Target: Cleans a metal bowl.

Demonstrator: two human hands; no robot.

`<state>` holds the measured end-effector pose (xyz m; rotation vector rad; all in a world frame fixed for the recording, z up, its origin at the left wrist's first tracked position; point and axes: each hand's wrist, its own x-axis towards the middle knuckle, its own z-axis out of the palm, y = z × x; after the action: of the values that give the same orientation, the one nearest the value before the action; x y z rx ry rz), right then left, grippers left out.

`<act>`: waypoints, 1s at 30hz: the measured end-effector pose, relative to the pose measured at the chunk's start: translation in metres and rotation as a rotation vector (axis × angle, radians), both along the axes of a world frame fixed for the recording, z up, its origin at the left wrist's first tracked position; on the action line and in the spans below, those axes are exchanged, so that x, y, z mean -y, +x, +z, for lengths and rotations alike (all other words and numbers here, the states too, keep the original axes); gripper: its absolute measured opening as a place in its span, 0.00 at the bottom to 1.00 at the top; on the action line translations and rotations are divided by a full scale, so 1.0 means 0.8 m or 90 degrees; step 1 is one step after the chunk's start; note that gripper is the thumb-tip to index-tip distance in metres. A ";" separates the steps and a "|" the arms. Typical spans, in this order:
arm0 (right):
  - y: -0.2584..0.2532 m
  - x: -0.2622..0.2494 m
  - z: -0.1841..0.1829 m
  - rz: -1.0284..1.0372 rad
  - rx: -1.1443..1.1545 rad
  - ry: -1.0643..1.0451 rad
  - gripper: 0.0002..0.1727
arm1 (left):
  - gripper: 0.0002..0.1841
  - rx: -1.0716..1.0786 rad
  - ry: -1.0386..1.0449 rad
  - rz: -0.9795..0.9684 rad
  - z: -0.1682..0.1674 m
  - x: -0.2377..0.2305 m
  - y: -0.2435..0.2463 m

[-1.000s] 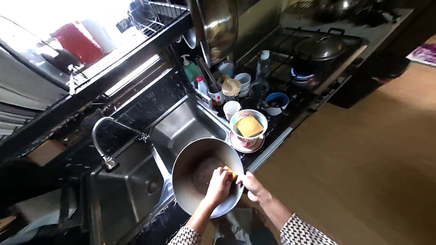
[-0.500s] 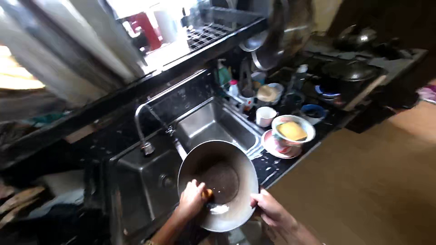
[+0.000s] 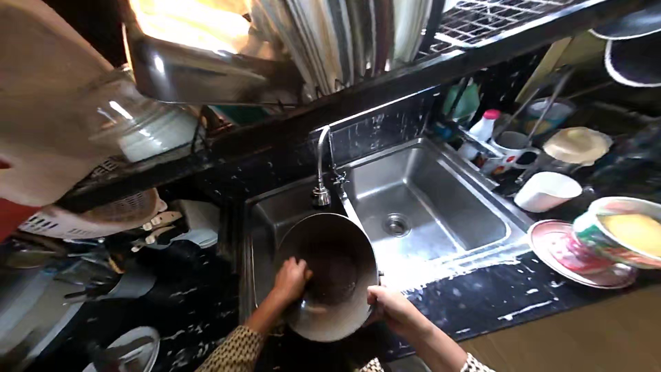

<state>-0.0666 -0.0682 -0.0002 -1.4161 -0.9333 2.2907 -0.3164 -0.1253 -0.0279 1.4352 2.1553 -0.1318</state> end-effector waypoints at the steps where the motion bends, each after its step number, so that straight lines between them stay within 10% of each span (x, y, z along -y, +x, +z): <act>1: -0.010 0.001 0.001 0.017 -0.015 0.005 0.22 | 0.23 -0.032 0.040 0.048 -0.002 -0.015 -0.015; 8: -0.063 -0.011 -0.006 0.082 -0.013 0.008 0.24 | 0.20 0.288 0.280 -0.071 -0.002 -0.047 0.055; 15: -0.085 -0.018 -0.015 0.014 0.029 0.030 0.31 | 0.22 -0.008 0.178 0.119 -0.038 -0.064 -0.067; 19: -0.096 -0.026 -0.020 -0.008 0.083 0.033 0.24 | 0.26 0.151 -0.005 0.151 -0.024 -0.019 -0.027; 23: -0.106 -0.027 -0.028 0.011 0.038 0.050 0.28 | 0.18 0.302 0.197 0.066 -0.026 -0.031 0.032; 30: -0.097 -0.026 -0.013 0.012 0.033 0.062 0.30 | 0.20 0.112 0.305 0.096 -0.044 -0.077 -0.043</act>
<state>-0.1442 -0.0477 -0.0104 -1.4370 -1.0625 2.1989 -0.3508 -0.0634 -0.0631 1.4541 2.2253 0.5809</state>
